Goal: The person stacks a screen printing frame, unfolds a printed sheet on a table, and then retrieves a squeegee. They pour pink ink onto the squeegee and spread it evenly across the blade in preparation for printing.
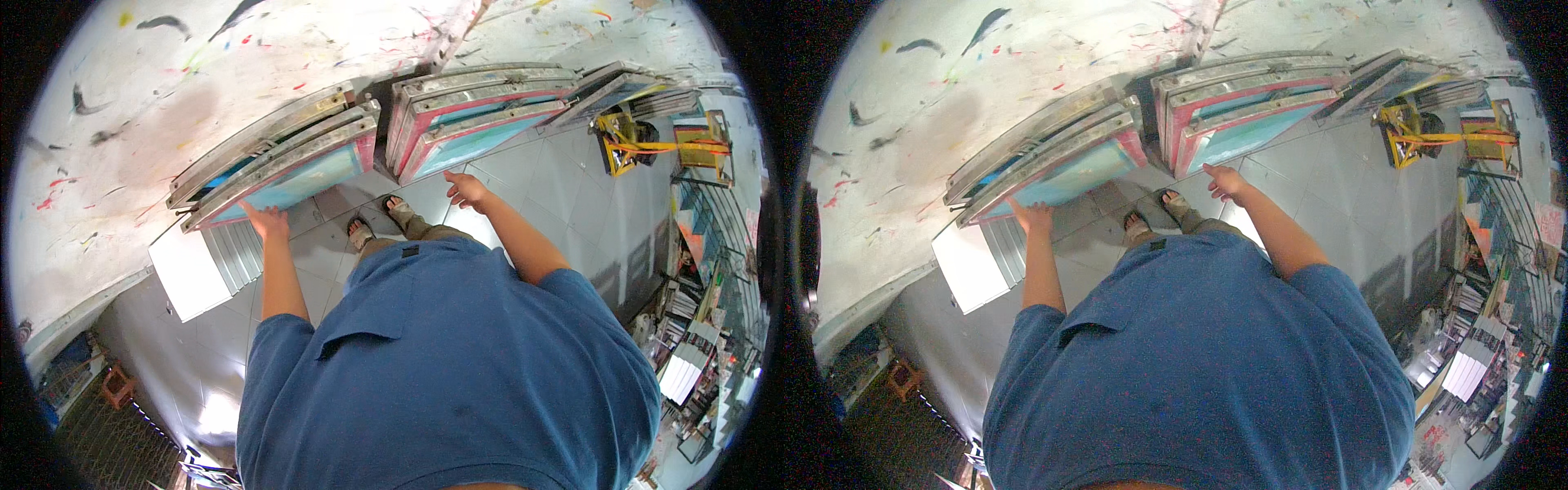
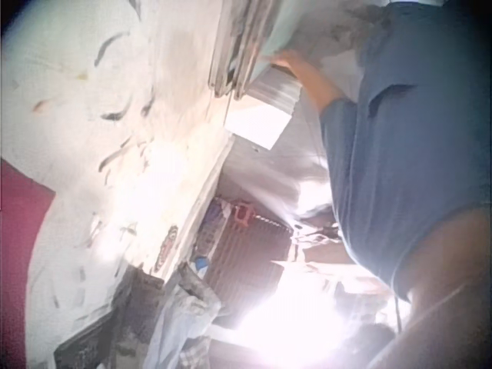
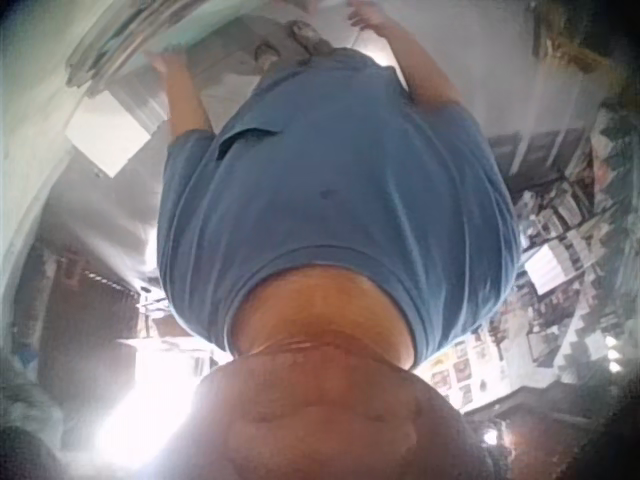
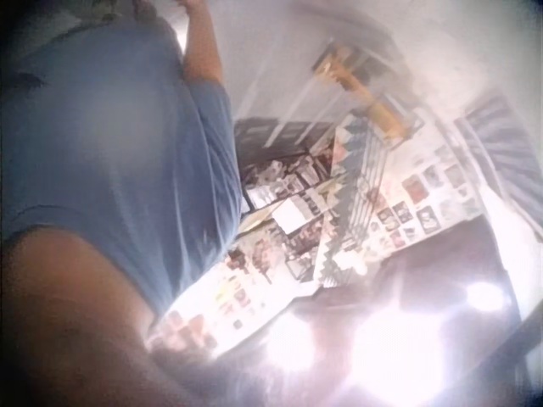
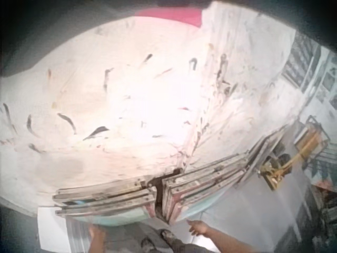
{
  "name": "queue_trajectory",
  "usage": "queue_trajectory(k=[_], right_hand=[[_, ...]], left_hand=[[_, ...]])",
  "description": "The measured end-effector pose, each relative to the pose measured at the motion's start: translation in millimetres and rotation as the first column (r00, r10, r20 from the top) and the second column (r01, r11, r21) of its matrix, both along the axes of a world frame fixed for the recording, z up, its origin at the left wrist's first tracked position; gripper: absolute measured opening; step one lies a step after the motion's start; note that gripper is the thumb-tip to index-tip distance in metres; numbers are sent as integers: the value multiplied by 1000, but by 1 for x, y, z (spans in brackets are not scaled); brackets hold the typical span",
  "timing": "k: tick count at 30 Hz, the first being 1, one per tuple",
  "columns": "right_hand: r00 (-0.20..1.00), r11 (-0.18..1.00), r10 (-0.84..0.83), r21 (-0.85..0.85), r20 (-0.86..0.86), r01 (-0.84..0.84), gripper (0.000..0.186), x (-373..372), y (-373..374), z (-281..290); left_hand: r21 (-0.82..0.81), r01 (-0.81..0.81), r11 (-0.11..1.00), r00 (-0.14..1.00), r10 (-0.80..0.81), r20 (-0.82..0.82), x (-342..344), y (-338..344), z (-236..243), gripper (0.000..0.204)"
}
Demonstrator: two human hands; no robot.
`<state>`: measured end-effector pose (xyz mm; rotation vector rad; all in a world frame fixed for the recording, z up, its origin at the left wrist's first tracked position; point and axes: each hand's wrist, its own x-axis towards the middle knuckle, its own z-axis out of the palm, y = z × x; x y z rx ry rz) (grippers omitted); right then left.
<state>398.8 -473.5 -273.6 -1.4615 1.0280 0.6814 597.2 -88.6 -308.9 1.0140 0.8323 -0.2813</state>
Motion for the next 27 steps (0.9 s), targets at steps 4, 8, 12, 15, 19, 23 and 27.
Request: queue_trajectory(k=[4, 8, 12, 15, 19, 23, 27], right_hand=[[999, 999, -34, -8, -24, 34, 60, -19, -29, -15], [998, 999, -51, 14, -23, 51, 56, -20, -40, -32], [990, 992, 109, 73, -85, -103, 56, -3, -26, -53], [930, 926, 367, 87, 13, -367, 35, 12, -8, -76], [736, 736, 676, 15, -19, -676, 31, 36, 28, -102], [531, 508, 842, 195, 95, -839, 36, 64, 67, -143], [360, 370, 928, 130, -95, -920, 36, 97, 153, -133]], left_hand=[[-441, -30, 897, 996, -12, -90, -54, 25, -16, 110], [-679, 187, 710, 979, -79, 187, -93, -9, 73, 105], [-687, 227, 690, 944, 18, 330, -109, -24, 123, 106], [-704, 108, 702, 923, 192, 334, -137, -18, 141, 102], [-110, -46, 993, 934, 82, 347, -219, 23, 99, 47], [714, 89, 695, 956, 142, -257, -352, 59, 84, 21], [818, 432, 380, 800, 258, -542, -565, 66, -28, 38]])
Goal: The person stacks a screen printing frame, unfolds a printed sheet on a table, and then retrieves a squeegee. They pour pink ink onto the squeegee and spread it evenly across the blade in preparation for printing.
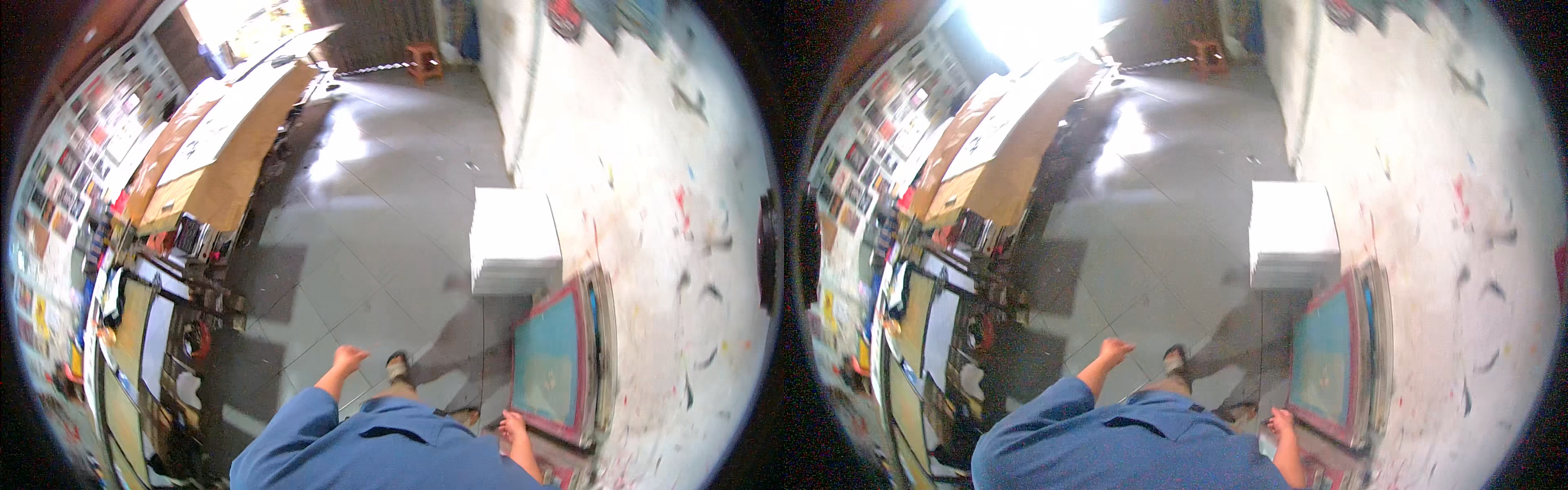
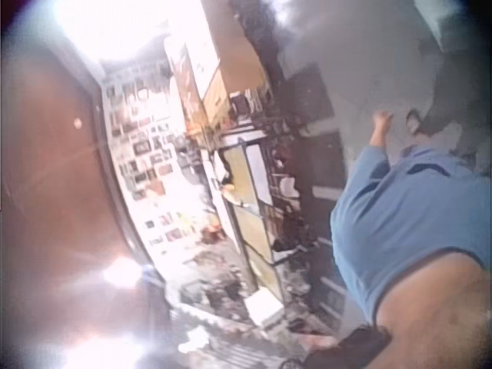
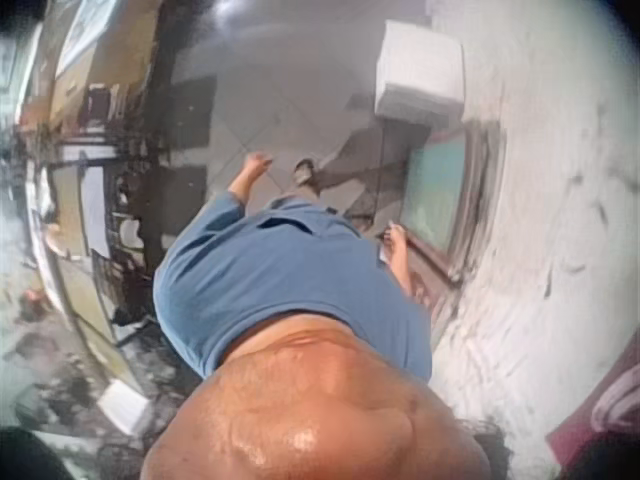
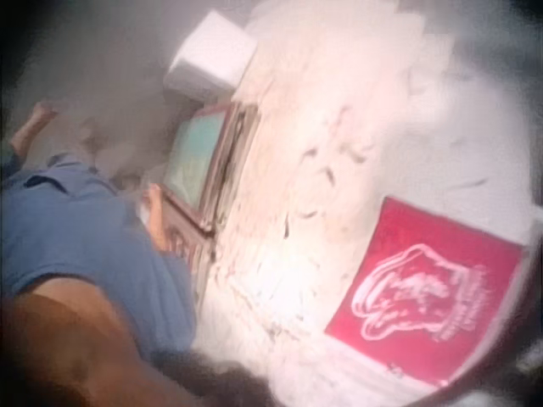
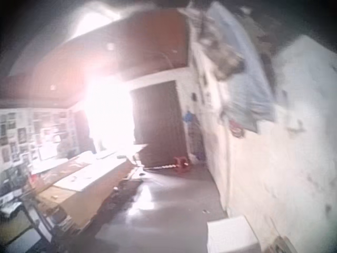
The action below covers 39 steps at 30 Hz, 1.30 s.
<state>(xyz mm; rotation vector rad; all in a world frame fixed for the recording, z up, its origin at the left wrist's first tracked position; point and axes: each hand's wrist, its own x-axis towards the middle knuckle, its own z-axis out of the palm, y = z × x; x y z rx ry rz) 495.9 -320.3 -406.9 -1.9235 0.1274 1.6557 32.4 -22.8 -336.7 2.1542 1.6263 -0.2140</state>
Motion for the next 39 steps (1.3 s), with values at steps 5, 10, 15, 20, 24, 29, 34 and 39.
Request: queue_trajectory(k=[5, 10, 15, 20, 24, 29, 34, 39], right_hand=[[900, 926, 378, -105, 219, -363, 32, -13, 141, 23], [840, 860, 507, -45, 191, -509, 28, -115, 297, 42], [730, 695, 652, 223, 202, -683, 31, -217, 428, 84], [718, 700, 619, 192, 318, -688, 29, -234, 479, 90], [-348, -240, 753, -259, 559, -936, 27, -138, 471, -8], [-523, -332, 739, -446, 425, -831, 26, -115, 546, -27], [-569, -360, 726, -492, 386, -793, 25, -121, 672, -21], [-684, -407, 584, -572, 436, -712, 24, -169, 873, -36]], left_hand=[[-282, -475, 834, 841, 336, -424, -194, -76, -24, 52], [-264, -809, 525, 586, 691, -422, -284, -143, -42, 40], [-425, -356, 833, 887, 159, -433, -298, -130, -83, 19], [-280, -596, 752, 802, 576, -158, -279, -31, -83, 31], [-392, -795, 463, 526, 848, -65, -277, 55, -86, 45], [-349, -850, 395, 440, 896, -56, -283, 147, -80, 50], [-339, -691, 639, 721, 578, -382, -288, 235, -71, 40], [-376, -913, 156, 57, 963, 263, -281, 322, -4, 22]])
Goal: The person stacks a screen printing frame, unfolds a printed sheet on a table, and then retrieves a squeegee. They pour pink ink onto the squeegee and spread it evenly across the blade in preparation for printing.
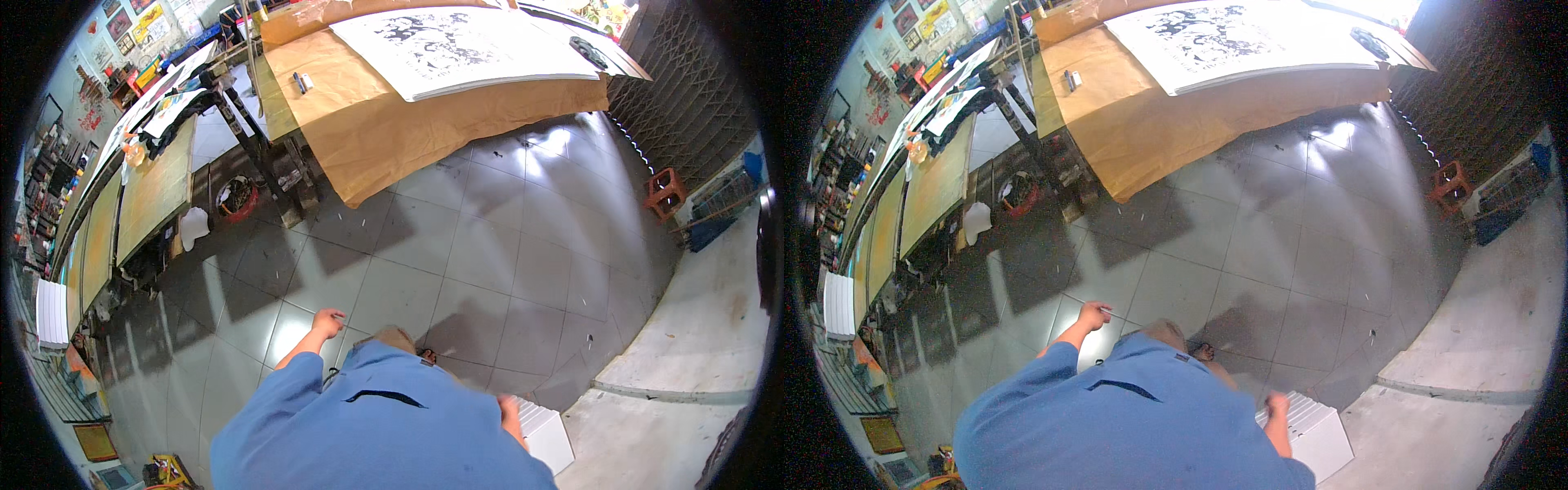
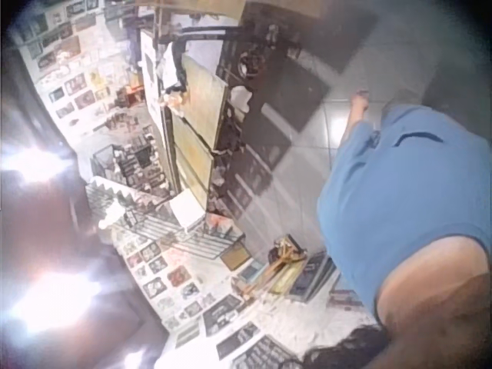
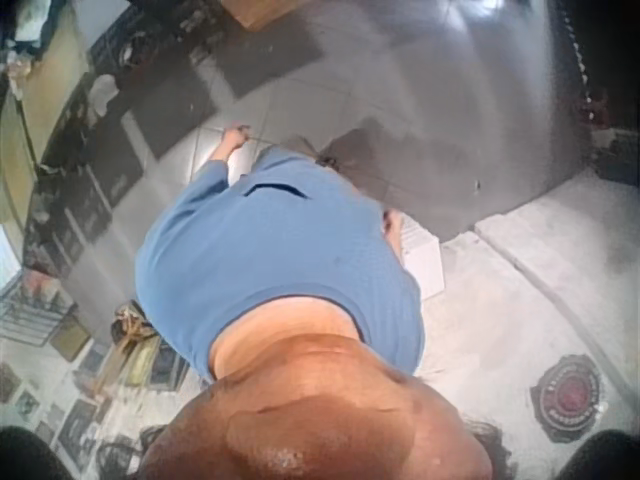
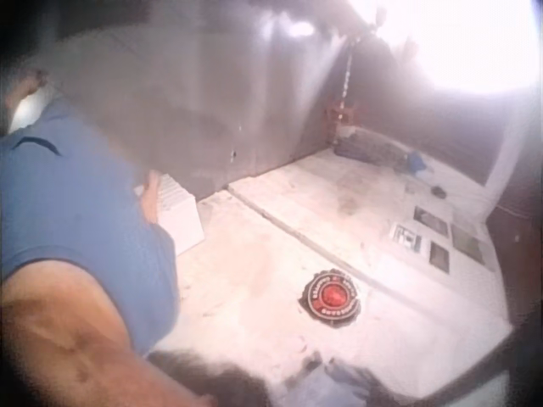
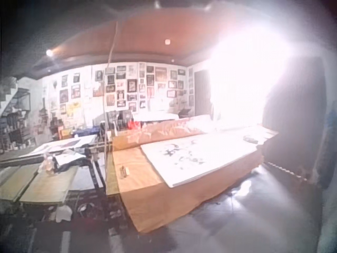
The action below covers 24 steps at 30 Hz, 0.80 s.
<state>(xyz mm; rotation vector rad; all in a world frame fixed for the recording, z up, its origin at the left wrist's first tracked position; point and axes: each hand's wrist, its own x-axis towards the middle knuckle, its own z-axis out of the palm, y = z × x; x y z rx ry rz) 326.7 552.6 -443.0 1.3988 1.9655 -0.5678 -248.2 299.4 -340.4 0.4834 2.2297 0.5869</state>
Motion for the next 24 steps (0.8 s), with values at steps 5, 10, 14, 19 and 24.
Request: queue_trajectory(k=[5, 10, 14, 19, 24], right_hand=[[639, 847, -396, 5, -660, 531, 32, -219, 181, 124], [358, 877, -416, -265, -836, 400, 21, -395, 258, 200], [476, 928, -350, -229, -807, 295, 36, -485, 298, 225], [354, 921, -352, -253, -867, 296, 29, -551, 355, 261], [221, 946, -271, -217, -937, 239, 22, -581, 391, 291]], left_hand=[[-55, -96, 994, 964, 79, -255, -22, 87, 74, 17], [380, -319, 868, 895, 408, -182, -88, 161, 54, 30], [615, -180, 768, 925, 345, -160, -141, 274, 123, 37], [723, 402, 562, 738, 268, -619, -207, 401, 232, 20], [496, 555, 667, 583, 112, -804, -248, 460, 276, 15]])
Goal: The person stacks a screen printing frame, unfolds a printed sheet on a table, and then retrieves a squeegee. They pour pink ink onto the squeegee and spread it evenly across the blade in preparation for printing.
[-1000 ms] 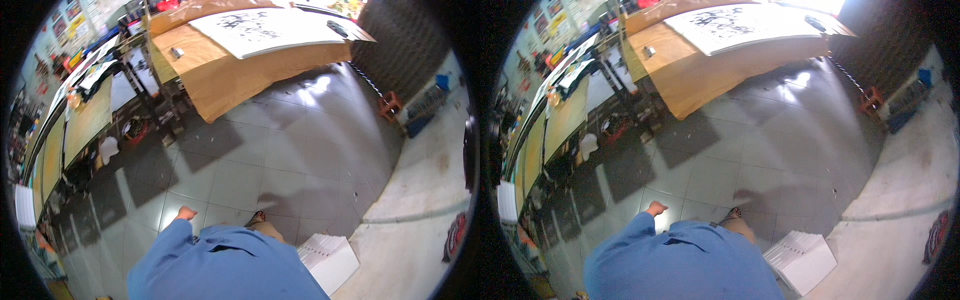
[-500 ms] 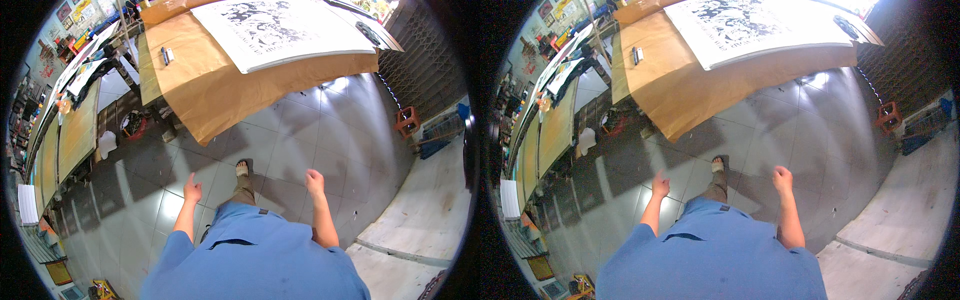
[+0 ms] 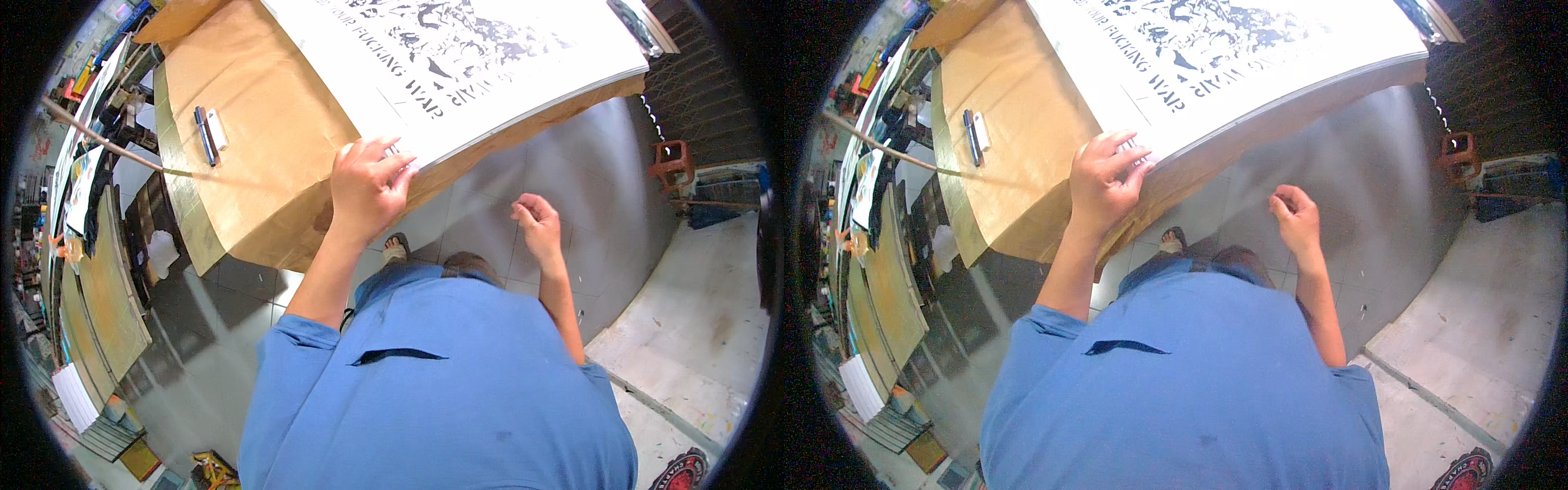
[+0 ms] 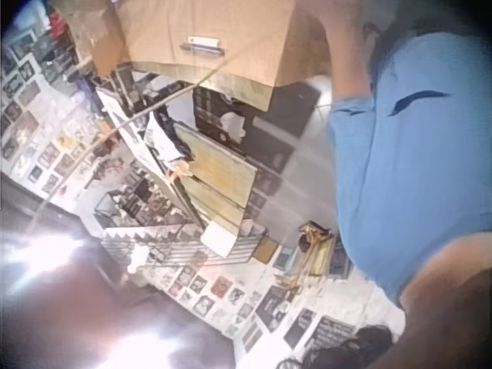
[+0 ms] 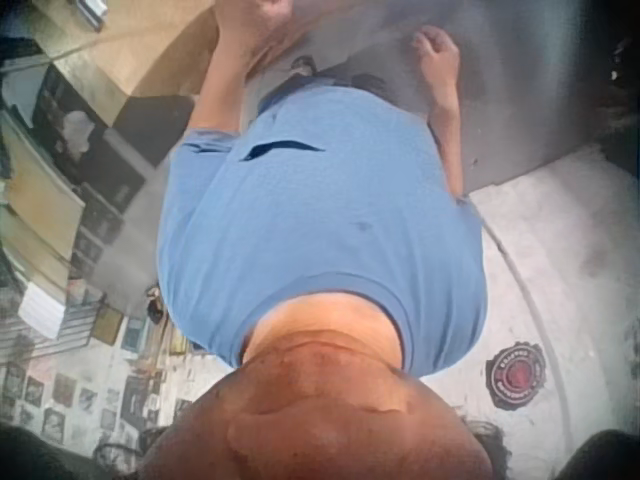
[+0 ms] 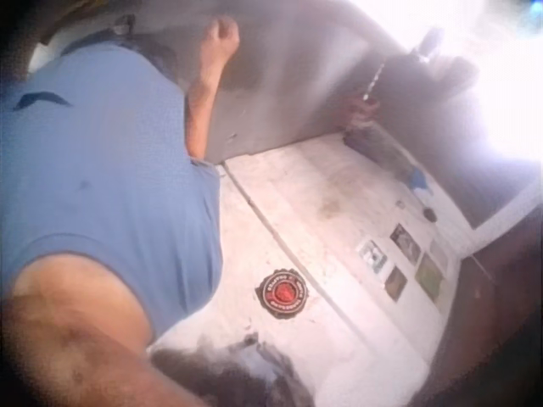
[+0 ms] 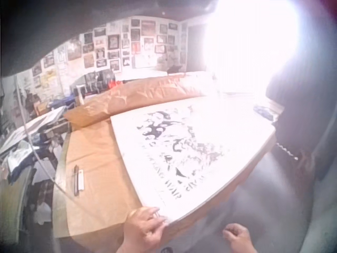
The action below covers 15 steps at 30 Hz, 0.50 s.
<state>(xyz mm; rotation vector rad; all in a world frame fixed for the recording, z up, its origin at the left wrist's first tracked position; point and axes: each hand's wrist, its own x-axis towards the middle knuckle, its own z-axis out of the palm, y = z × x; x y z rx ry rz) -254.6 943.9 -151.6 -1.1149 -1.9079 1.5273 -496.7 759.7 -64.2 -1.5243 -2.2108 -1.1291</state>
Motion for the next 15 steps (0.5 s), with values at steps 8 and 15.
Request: queue_trajectory(k=[8, 15], right_hand=[[986, 993, 103, 73, -129, -94, 16, -31, 45, 45], [963, 970, 200, 175, -182, -168, 17, -70, 49, 78]], left_hand=[[-128, -42, 991, 999, 43, 8, 0, 13, 16, 20], [-108, -162, 981, 987, 161, -18, 10, 20, 7, 28]])
